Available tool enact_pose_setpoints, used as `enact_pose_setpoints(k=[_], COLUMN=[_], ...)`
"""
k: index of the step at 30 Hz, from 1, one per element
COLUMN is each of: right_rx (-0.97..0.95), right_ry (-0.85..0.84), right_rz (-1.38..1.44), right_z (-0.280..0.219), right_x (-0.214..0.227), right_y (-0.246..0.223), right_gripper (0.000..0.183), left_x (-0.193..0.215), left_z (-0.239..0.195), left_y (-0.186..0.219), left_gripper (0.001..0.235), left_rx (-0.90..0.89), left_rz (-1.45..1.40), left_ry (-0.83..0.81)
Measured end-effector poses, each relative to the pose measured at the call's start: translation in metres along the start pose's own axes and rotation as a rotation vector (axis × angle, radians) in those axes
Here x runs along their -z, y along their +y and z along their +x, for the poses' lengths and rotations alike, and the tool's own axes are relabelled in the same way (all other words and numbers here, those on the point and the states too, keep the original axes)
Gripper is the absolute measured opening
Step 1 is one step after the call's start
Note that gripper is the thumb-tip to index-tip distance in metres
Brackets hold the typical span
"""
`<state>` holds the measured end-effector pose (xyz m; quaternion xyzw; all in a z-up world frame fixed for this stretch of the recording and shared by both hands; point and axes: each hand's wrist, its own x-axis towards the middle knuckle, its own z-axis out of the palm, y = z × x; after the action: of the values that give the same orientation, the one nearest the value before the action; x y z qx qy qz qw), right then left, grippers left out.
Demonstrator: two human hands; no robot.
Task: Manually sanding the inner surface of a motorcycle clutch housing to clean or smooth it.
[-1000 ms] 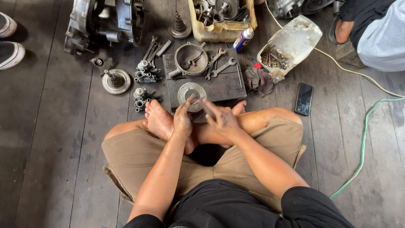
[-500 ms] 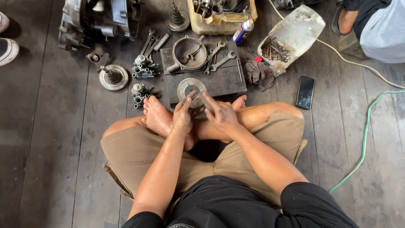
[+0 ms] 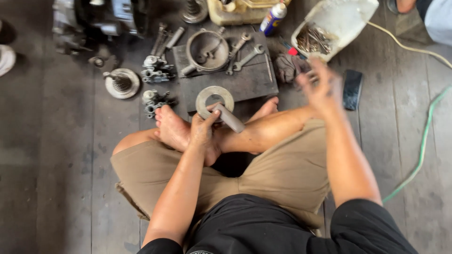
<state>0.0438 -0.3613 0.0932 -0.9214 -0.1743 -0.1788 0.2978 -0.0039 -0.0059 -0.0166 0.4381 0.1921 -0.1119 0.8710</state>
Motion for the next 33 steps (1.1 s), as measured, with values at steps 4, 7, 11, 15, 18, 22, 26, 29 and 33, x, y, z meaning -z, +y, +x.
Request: enact_pose_setpoints(k=[4, 7, 11, 15, 18, 22, 26, 29, 33], right_rx=[-0.399, -0.658, -1.156, -1.329, -1.307, -1.253, -1.167, -1.266, -1.325], right_ry=[0.216, 0.337, 0.004, -0.155, -0.124, -0.060, 0.009, 0.007, -0.159], right_rz=[-0.442, -0.659, -0.558, -0.511, -0.499, -0.440, -0.510, -0.468, -0.550], right_z=[-0.072, -0.148, -0.151, -0.159, -0.156, -0.153, -0.154, -0.153, -0.157], right_x=[0.033, 0.023, 0.019, 0.006, 0.002, 0.002, -0.001, -0.001, 0.000], right_y=[0.171, 0.289, 0.275, 0.300, 0.308, 0.307, 0.307, 0.297, 0.296], right_gripper=[0.034, 0.045, 0.076, 0.100, 0.100, 0.097, 0.085, 0.088, 0.108], left_x=[0.003, -0.014, -0.020, -0.017, -0.020, -0.028, -0.029, -0.028, -0.030], left_z=[0.005, -0.005, -0.004, -0.004, -0.006, -0.007, -0.004, -0.003, -0.003], left_y=[0.001, 0.016, 0.015, 0.014, 0.016, 0.020, 0.019, 0.018, 0.021], left_gripper=[0.035, 0.032, 0.033, 0.034, 0.035, 0.032, 0.032, 0.033, 0.033], left_rx=[0.003, 0.023, 0.023, 0.028, 0.056, 0.087, 0.087, 0.096, 0.092], left_rz=[0.071, 0.107, 0.102, 0.166, 0.195, 0.211, 0.227, 0.235, 0.231], left_ry=[-0.122, -0.137, -0.119, -0.132, -0.138, -0.158, -0.168, -0.174, -0.170])
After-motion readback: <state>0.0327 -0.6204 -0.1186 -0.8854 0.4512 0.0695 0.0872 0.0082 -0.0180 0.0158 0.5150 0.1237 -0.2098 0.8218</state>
